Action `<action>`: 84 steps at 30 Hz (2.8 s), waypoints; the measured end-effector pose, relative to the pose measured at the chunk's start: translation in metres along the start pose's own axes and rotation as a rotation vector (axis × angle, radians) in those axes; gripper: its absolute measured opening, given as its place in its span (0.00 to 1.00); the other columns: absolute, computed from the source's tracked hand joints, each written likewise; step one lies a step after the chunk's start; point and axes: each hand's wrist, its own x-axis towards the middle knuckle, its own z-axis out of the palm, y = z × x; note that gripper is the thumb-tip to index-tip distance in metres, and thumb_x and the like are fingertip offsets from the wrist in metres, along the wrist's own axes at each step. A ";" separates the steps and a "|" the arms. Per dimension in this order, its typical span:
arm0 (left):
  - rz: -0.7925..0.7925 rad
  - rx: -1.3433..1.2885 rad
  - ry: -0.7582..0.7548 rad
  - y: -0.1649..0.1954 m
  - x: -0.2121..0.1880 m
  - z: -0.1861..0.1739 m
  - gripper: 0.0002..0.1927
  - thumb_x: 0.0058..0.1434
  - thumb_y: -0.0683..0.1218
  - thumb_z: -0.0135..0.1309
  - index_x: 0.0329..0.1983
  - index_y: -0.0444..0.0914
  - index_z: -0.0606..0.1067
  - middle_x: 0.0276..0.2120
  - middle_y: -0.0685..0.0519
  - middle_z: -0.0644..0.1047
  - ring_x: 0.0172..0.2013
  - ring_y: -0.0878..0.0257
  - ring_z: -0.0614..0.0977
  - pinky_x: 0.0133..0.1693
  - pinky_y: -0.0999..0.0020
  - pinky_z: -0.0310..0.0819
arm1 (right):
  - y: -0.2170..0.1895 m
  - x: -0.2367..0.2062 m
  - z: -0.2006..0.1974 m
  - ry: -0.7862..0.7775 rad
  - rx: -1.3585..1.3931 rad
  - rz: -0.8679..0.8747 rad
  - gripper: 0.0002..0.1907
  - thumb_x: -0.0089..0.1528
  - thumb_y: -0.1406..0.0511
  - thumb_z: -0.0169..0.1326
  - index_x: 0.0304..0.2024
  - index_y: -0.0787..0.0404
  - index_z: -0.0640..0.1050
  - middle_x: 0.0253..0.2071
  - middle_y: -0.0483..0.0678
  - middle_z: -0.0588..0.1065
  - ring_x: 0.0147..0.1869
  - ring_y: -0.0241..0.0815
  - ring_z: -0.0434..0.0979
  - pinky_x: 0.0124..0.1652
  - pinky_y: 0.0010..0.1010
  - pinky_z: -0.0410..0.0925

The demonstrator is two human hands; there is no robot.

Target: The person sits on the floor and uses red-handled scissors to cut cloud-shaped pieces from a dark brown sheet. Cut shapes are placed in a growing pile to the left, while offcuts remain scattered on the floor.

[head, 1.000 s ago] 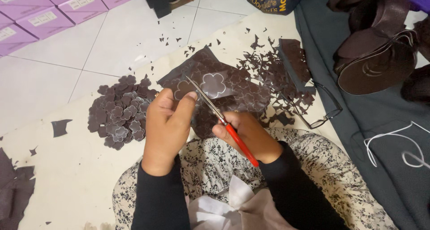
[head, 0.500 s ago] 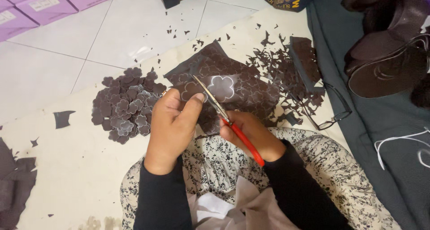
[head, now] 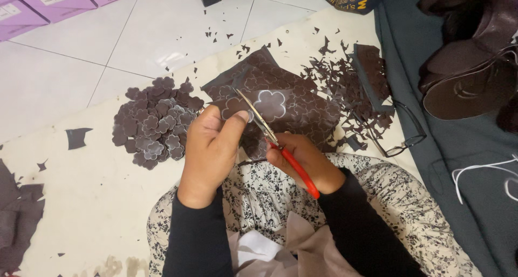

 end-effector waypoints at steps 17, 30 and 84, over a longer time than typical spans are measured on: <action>0.008 -0.342 0.061 -0.007 -0.001 0.022 0.04 0.66 0.37 0.56 0.43 0.34 0.75 0.32 0.57 0.79 0.31 0.75 0.76 0.35 0.79 0.70 | -0.003 -0.011 -0.003 0.019 0.150 -0.098 0.18 0.69 0.50 0.49 0.39 0.57 0.69 0.30 0.35 0.63 0.34 0.27 0.60 0.33 0.23 0.60; 0.033 -0.338 0.156 -0.007 -0.004 0.041 0.05 0.65 0.37 0.59 0.38 0.36 0.73 0.29 0.58 0.76 0.28 0.75 0.74 0.31 0.79 0.66 | -0.001 -0.008 0.006 0.235 -0.005 -0.099 0.25 0.69 0.45 0.46 0.33 0.58 0.68 0.25 0.36 0.60 0.31 0.28 0.58 0.30 0.26 0.57; 0.018 -0.403 0.113 -0.012 0.003 0.032 0.07 0.62 0.36 0.58 0.43 0.35 0.74 0.34 0.56 0.80 0.33 0.73 0.80 0.37 0.80 0.73 | 0.011 -0.006 0.003 0.164 -0.015 -0.025 0.26 0.68 0.45 0.47 0.28 0.57 0.66 0.21 0.35 0.60 0.26 0.28 0.58 0.26 0.26 0.57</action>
